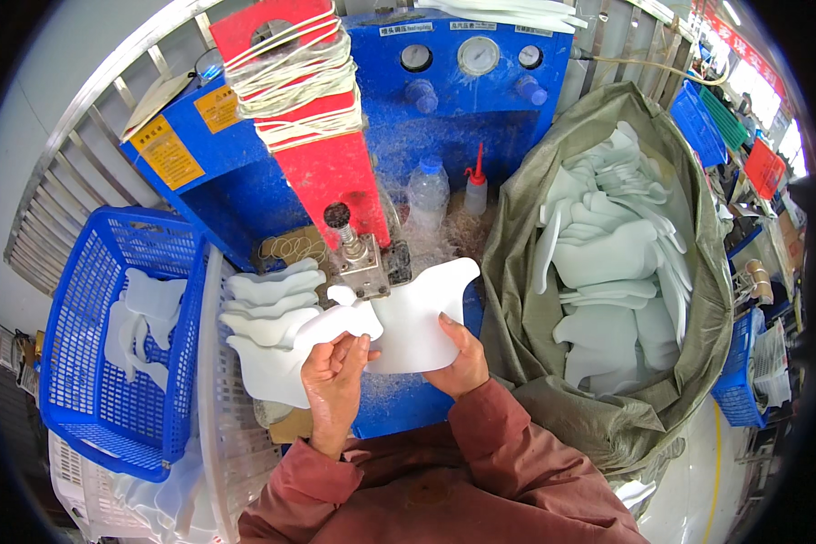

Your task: The person repeatedly picks up white mask-like fabric pieces from a blue basket, folds them by hand, and places them into a green sack. The person also uses a red and blue machine to press or seal the folded pieces before transferring them to the sack.

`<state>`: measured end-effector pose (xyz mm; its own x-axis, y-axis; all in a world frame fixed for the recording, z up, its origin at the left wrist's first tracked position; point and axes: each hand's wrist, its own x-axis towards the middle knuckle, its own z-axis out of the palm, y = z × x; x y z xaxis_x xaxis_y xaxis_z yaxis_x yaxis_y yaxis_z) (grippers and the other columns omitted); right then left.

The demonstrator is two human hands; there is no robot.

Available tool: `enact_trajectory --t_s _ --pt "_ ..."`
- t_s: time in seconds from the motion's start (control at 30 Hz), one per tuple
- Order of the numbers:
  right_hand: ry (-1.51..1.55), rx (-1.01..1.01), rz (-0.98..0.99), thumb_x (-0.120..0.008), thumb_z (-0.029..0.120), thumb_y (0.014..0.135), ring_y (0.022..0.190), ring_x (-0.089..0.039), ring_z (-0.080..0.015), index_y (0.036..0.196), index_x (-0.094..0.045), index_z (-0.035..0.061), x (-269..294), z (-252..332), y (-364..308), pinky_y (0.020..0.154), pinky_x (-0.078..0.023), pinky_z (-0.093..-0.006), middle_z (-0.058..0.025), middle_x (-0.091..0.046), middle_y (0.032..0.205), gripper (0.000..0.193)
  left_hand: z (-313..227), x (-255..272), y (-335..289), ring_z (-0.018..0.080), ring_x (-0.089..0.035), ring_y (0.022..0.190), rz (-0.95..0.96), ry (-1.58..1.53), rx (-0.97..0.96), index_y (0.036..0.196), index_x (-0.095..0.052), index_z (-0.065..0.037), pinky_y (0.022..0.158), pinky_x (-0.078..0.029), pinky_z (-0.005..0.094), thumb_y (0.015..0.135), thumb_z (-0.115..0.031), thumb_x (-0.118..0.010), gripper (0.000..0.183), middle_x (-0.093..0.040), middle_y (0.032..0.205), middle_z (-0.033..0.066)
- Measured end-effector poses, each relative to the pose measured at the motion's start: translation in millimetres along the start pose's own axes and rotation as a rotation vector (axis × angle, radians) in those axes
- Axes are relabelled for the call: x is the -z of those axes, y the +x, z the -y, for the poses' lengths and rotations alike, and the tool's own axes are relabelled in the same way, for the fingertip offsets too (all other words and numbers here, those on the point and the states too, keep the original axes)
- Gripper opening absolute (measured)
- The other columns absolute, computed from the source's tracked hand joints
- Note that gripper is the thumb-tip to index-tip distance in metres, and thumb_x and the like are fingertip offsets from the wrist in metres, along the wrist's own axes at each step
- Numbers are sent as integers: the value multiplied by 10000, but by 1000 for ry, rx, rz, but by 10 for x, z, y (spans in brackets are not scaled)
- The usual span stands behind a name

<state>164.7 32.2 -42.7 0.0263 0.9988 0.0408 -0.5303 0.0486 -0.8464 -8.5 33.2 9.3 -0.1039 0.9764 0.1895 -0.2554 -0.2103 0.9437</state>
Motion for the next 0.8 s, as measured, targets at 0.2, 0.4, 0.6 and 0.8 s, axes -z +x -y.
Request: enact_trajectory --t_s 0.2,0.4,0.6,0.8 --pt "406 -163 -40 -528 42 1038 1023 -678 -193 1188 -655 9 -22 14 47 926 -526 -322 -75 -704 1098 199 -41 32 4 117 -631 839 -2 78 26 1121 -627 33 744 -643 347 970 0 -672 161 -637 917 47" --pt "439 -150 -96 -607 -33 963 1035 -682 -193 1207 -642 1 9 -75 127 924 -537 -311 -78 -704 1101 249 20 16 74 115 -635 844 11 -27 68 1101 -628 25 745 -643 346 979 -21 -668 136 -643 925 45" --pt "578 -163 -221 -712 -31 881 1056 -693 -213 1226 -633 -7 73 -176 186 935 -544 -318 -97 -705 1139 355 30 18 96 123 -654 879 -5 -48 82 1087 -625 22 749 -642 339 985 -28 -660 119 -657 934 52" --pt "774 -229 -23 -701 -29 895 1075 -689 -215 1282 -597 -18 77 -13 161 945 -543 -330 -90 -700 1152 401 28 24 91 127 -656 882 31 -23 65 1087 -622 17 753 -641 350 986 -27 -657 116 -667 949 50"
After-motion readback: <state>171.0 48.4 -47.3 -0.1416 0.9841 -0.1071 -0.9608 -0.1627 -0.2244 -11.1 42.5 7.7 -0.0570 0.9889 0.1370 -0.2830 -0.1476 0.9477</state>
